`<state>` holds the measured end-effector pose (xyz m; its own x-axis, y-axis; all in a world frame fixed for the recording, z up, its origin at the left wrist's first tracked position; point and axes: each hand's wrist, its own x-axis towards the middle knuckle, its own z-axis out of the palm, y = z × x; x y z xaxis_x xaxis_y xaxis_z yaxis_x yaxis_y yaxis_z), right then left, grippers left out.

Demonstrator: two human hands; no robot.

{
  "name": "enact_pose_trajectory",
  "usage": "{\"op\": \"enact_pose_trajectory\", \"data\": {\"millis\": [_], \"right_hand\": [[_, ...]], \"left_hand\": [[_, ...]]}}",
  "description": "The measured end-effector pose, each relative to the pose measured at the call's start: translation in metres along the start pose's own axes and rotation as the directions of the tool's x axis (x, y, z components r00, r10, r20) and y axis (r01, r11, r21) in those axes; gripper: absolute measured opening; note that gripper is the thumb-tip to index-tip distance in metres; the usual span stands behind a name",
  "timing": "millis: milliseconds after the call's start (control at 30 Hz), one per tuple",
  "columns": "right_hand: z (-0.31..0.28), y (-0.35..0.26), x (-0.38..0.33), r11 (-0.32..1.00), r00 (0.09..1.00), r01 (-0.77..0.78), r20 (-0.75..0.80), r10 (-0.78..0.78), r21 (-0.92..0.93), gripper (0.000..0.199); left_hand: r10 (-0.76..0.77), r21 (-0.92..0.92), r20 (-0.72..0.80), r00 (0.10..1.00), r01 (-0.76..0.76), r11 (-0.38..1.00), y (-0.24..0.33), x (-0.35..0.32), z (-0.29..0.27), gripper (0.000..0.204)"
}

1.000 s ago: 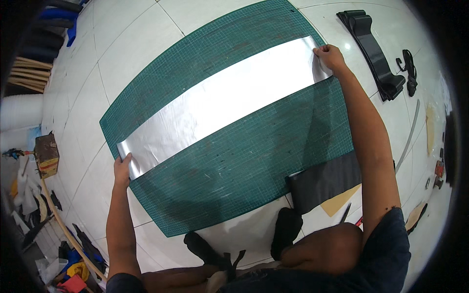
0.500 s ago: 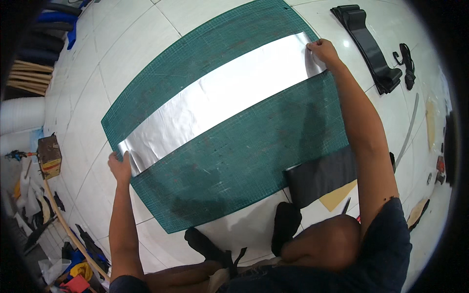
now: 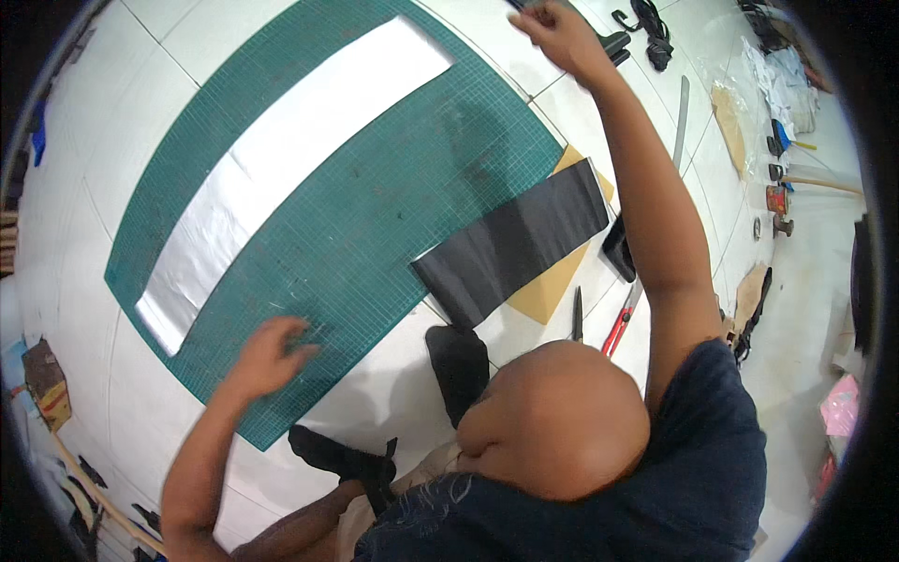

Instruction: The person prepares fabric strips by aligning a metallic silver material on a green cutting mat and then using a utility knife and metal ruler to cut along a beige paper template.

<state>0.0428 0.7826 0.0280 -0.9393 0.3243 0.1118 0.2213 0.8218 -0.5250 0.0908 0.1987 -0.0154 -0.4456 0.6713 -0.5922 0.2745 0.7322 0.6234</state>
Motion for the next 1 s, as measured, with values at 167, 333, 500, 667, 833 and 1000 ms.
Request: {"op": "enact_pose_trajectory", "data": {"millis": [167, 333, 500, 667, 833, 1000], "right_hand": [[0.016, -0.062, -0.190, 0.921, 0.902, -0.384, 0.240, 0.359, 0.069, 0.044], [0.105, -0.053, -0.413, 0.588, 0.674, -0.733, 0.472, 0.567, 0.341, 0.041], [0.161, -0.101, -0.431, 0.211, 0.568, -0.744, 0.433, 0.700, 0.634, 0.044], [0.125, -0.105, -0.403, -0.034, 0.384, -0.832, 0.619, 0.685, 0.553, 0.045], [0.133, -0.116, -0.407, -0.282, 0.304, -0.749, 0.688, 0.659, 0.600, 0.052], [0.140, -0.121, -0.405, -0.517, 0.227, -0.609, 0.757, 0.613, 0.601, 0.052]], "left_hand": [[0.066, -0.204, -0.243, 0.968, -0.117, 0.972, 0.080, 0.072, 0.079, 0.052], [0.296, 0.004, -0.301, 0.907, -0.309, 0.951, 0.152, 0.095, 0.123, 0.051], [0.521, 0.381, -0.206, 0.829, -0.422, 0.823, 0.155, 0.094, 0.153, 0.051], [0.467, 0.394, -0.155, 0.871, -0.379, 0.837, 0.143, 0.109, 0.160, 0.050], [0.471, 0.332, -0.180, 0.864, -0.397, 0.856, 0.135, 0.108, 0.165, 0.047], [0.441, 0.235, -0.141, 0.886, -0.403, 0.885, 0.129, 0.109, 0.155, 0.050]]}}
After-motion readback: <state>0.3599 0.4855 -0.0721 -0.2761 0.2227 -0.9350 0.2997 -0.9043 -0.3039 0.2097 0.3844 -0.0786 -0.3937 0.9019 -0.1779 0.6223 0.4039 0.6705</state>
